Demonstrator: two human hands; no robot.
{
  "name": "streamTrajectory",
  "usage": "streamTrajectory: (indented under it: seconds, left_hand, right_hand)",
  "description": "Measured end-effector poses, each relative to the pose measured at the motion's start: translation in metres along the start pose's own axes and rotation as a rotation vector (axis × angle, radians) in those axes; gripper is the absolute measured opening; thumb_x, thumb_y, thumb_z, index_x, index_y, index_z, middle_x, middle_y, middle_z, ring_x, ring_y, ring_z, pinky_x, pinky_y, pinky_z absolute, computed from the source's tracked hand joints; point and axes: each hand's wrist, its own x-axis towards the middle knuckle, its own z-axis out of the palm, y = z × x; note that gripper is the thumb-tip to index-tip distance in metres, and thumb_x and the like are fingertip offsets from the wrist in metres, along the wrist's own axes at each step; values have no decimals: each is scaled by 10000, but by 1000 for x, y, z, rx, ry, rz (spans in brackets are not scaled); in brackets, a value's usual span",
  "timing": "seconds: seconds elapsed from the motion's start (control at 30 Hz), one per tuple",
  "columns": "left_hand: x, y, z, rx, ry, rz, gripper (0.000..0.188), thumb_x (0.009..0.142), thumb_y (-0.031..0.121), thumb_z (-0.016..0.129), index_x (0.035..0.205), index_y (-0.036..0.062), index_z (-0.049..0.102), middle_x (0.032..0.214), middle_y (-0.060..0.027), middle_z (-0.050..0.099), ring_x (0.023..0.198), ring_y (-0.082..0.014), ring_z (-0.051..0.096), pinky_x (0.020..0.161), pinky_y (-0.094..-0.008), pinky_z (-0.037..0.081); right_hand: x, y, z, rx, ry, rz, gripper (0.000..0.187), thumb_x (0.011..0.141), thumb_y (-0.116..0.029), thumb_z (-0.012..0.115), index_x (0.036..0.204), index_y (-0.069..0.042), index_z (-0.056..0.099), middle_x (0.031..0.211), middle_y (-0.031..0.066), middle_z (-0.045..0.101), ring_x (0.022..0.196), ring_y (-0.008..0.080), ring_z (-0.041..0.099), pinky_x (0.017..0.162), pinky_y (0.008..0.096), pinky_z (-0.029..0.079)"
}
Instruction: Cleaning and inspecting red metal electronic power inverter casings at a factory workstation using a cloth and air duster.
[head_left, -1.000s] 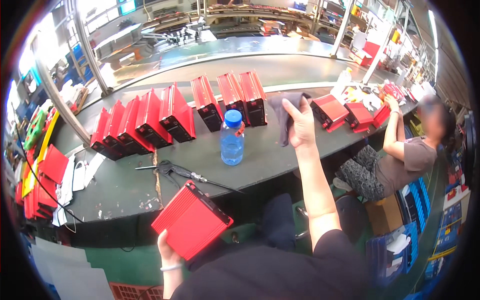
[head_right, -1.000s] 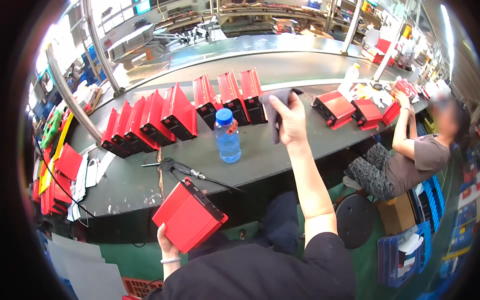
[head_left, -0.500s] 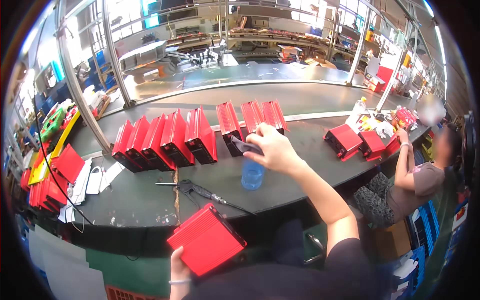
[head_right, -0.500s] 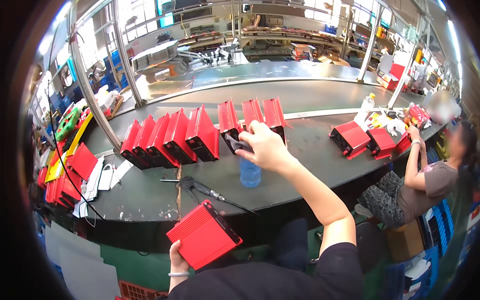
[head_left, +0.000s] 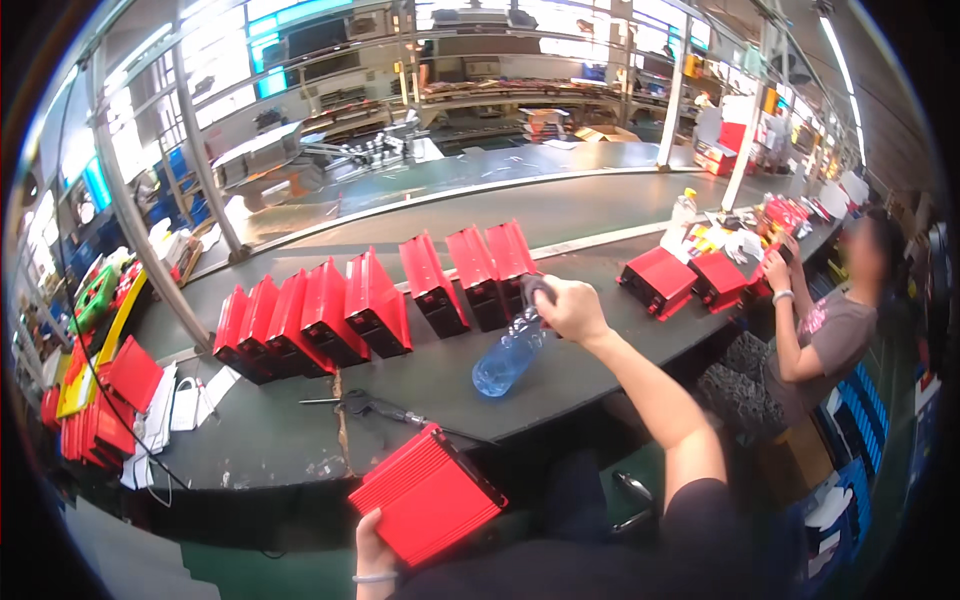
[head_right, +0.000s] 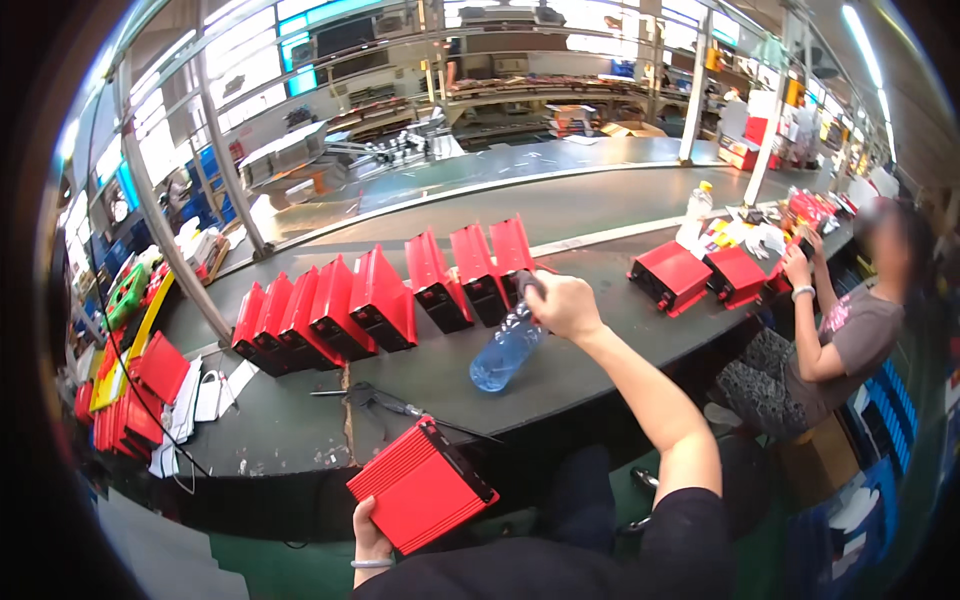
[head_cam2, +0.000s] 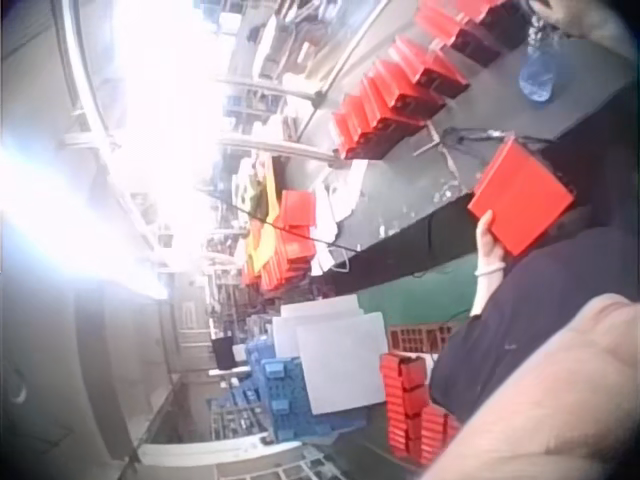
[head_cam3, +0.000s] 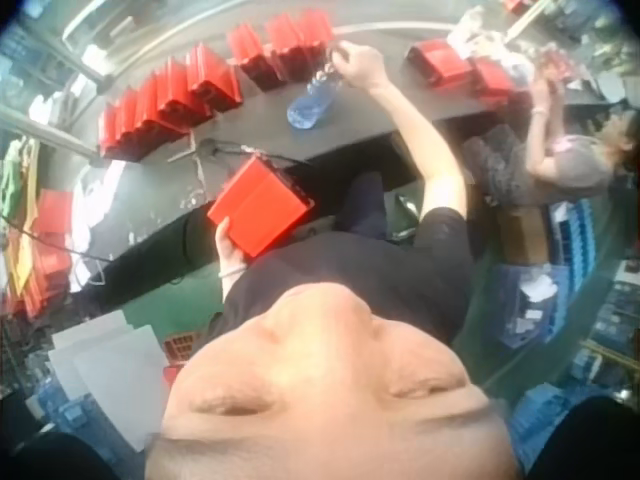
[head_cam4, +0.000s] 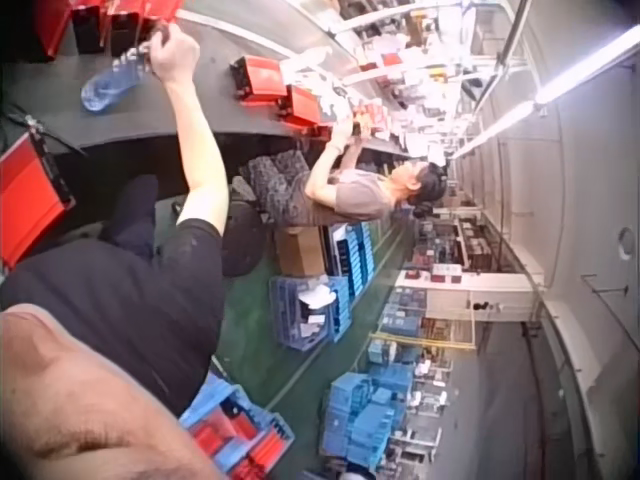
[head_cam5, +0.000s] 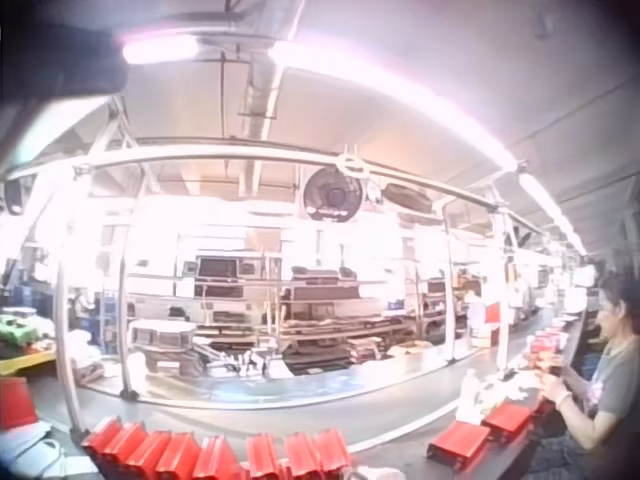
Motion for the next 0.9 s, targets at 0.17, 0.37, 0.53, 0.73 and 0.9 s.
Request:
streamTrajectory:
  seconds: [0.17,0.37,0.53,0.73,0.9]
  left_hand:
    - [10,-11,-8,-38,24,-10,539,804,195,578,1270,-40,440,1215,-195,556,1110,-323,557,969,-436,447]
    - [29,-15,0,77,-14,-134,589,821,312,573,1283,-27,439,1250,-183,545,1123,-318,555,960,-436,457]
    - [51,-30,13,65,-104,-244,595,821,327,571,1287,-18,435,1249,-178,544,1114,-321,560,940,-452,470]
    - [63,-50,44,21,-138,-342,560,810,252,582,1287,-5,441,1243,-176,547,1117,-315,554,963,-441,454]
    - [63,-51,58,31,-108,-357,533,798,208,597,1261,-23,468,1196,-171,577,1071,-301,581,932,-421,475]
  right_hand:
    - [-118,75,-7,956,357,688,237,875,-205,525,832,-4,644,769,15,629,682,129,590,639,280,452]
    - [-283,60,-31,2327,416,922,272,869,-339,483,809,-81,544,577,29,404,415,119,327,428,235,280]
    - [-364,55,-38,2585,730,833,305,846,-303,490,902,-6,530,590,43,381,436,123,315,458,243,247]
    - [-371,59,-80,2335,841,1138,347,840,-385,473,758,-48,487,568,44,354,437,120,278,444,241,220]
    - [-277,69,-116,1345,842,1371,281,897,-355,530,894,-92,627,820,1,618,762,133,601,732,275,488]
